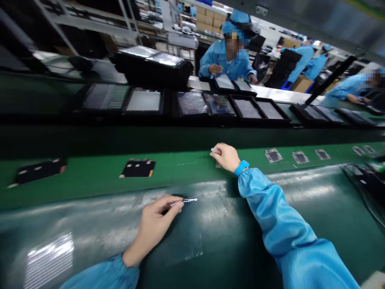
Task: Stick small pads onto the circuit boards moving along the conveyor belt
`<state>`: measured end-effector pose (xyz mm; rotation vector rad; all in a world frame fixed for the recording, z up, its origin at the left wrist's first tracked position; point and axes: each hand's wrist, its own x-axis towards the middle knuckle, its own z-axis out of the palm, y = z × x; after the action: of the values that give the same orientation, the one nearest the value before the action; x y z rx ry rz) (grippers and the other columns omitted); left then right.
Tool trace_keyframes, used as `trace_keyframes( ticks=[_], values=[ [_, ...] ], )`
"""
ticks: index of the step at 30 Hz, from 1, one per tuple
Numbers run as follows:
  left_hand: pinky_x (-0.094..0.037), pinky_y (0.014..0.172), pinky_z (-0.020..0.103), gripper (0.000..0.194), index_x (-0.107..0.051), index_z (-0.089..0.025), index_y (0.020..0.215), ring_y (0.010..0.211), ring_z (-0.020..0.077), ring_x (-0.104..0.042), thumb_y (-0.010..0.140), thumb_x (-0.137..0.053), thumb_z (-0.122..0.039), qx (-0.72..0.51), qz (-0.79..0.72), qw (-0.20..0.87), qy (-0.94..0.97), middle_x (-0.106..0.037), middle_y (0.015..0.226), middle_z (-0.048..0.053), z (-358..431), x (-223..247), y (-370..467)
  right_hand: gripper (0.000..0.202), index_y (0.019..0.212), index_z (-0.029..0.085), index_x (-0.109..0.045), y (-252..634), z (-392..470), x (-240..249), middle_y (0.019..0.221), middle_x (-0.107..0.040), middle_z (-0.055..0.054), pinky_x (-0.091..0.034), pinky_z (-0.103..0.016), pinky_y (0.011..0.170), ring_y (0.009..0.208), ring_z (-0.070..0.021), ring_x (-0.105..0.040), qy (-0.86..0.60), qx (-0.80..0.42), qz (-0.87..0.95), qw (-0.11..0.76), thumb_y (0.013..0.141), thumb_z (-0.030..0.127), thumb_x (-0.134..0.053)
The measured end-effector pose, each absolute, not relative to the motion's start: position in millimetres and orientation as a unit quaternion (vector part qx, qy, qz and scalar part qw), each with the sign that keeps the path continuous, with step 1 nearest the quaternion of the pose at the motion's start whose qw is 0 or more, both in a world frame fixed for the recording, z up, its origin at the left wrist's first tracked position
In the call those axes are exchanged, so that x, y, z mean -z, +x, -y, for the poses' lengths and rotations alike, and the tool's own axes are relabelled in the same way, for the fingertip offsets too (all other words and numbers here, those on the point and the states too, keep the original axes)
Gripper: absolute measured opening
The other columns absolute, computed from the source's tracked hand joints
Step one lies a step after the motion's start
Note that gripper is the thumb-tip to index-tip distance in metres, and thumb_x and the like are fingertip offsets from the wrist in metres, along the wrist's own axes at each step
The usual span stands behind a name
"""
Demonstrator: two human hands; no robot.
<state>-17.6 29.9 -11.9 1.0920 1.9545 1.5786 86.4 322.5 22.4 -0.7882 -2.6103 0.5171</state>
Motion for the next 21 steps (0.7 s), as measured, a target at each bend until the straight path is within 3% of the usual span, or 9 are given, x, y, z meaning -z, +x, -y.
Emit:
trace_keyframes(
  ticks=[3,5,8,10,14,17,21],
  values=[
    [-0.053,0.060,0.023,0.010,-0.078,-0.018,0.079,0.062,0.0150,-0.069,0.083,-0.070,-0.021,-0.566,-0.695,0.218,0.387,-0.077,0.071,0.002,-29.7,9.6,-13.9,0.019,0.078,0.020,-0.069,35.8,-291.2,-13.7,0.078,-0.069,-0.002,-0.046,-0.027,0.068,0.070,-0.0178,-0.063,-0.224,-0.232,0.935,0.151,0.089,0.036,-0.068],
    [-0.052,0.060,0.023,0.009,-0.078,-0.017,0.079,0.062,0.0148,-0.068,0.082,-0.071,-0.019,-0.572,-0.691,0.223,0.381,-0.076,0.071,0.003,-30.7,9.4,-13.1,0.015,0.093,0.022,-0.073,1.8,-264.3,-10.0,0.095,-0.074,-0.004,-0.049,-0.029,0.076,0.082,-0.0202,-0.068,-0.173,-0.235,0.948,0.131,0.088,0.036,-0.071],
    [-0.051,0.059,0.023,0.008,-0.079,-0.017,0.080,0.061,0.0146,-0.066,0.081,-0.072,-0.018,-0.578,-0.690,0.228,0.370,-0.076,0.072,0.003,-31.2,9.8,-12.1,0.055,0.128,0.023,-0.065,-36.0,-227.5,-7.8,0.130,-0.067,-0.008,-0.052,-0.035,0.087,0.103,-0.0273,-0.070,-0.102,-0.209,0.969,0.082,0.079,0.044,-0.081],
    [-0.050,0.059,0.023,0.008,-0.080,-0.016,0.080,0.062,0.0149,-0.066,0.080,-0.072,-0.017,-0.581,-0.691,0.235,0.360,-0.076,0.071,0.004,-30.2,9.8,-10.0,0.073,0.138,0.023,-0.058,-48.4,-210.8,-5.7,0.140,-0.061,-0.010,-0.054,-0.038,0.088,0.109,-0.0308,-0.069,-0.076,-0.182,0.979,0.052,0.075,0.049,-0.084],
    [-0.049,0.059,0.023,0.007,-0.082,-0.016,0.079,0.063,0.0160,-0.066,0.078,-0.075,-0.016,-0.577,-0.698,0.247,0.345,-0.076,0.071,0.005,-28.4,10.2,-3.9,0.054,0.133,0.023,-0.061,-47.9,-202.0,3.5,0.133,-0.066,-0.010,-0.057,-0.037,0.086,0.106,-0.0299,-0.071,-0.048,-0.160,0.985,0.051,0.084,0.038,-0.076],
    [-0.051,0.060,0.024,0.007,-0.083,-0.016,0.080,0.063,0.0161,-0.066,0.075,-0.080,-0.019,-0.579,-0.701,0.246,0.337,-0.077,0.072,0.006,-29.5,12.8,-2.0,0.050,0.129,0.020,-0.064,-35.9,-217.6,7.0,0.129,-0.068,-0.011,-0.058,-0.042,0.089,0.106,-0.0314,-0.071,-0.043,-0.170,0.980,0.089,0.080,0.029,-0.073],
    [-0.052,0.061,0.024,0.009,-0.085,-0.017,0.081,0.062,0.0156,-0.066,0.074,-0.082,-0.023,-0.580,-0.708,0.252,0.314,-0.078,0.072,0.006,-31.9,18.9,0.0,0.052,0.131,0.023,-0.063,1.5,-260.7,-8.7,0.127,-0.069,-0.011,-0.060,-0.045,0.091,0.105,-0.0305,-0.072,-0.048,-0.244,0.955,0.163,0.082,0.040,-0.067]
  ],
)
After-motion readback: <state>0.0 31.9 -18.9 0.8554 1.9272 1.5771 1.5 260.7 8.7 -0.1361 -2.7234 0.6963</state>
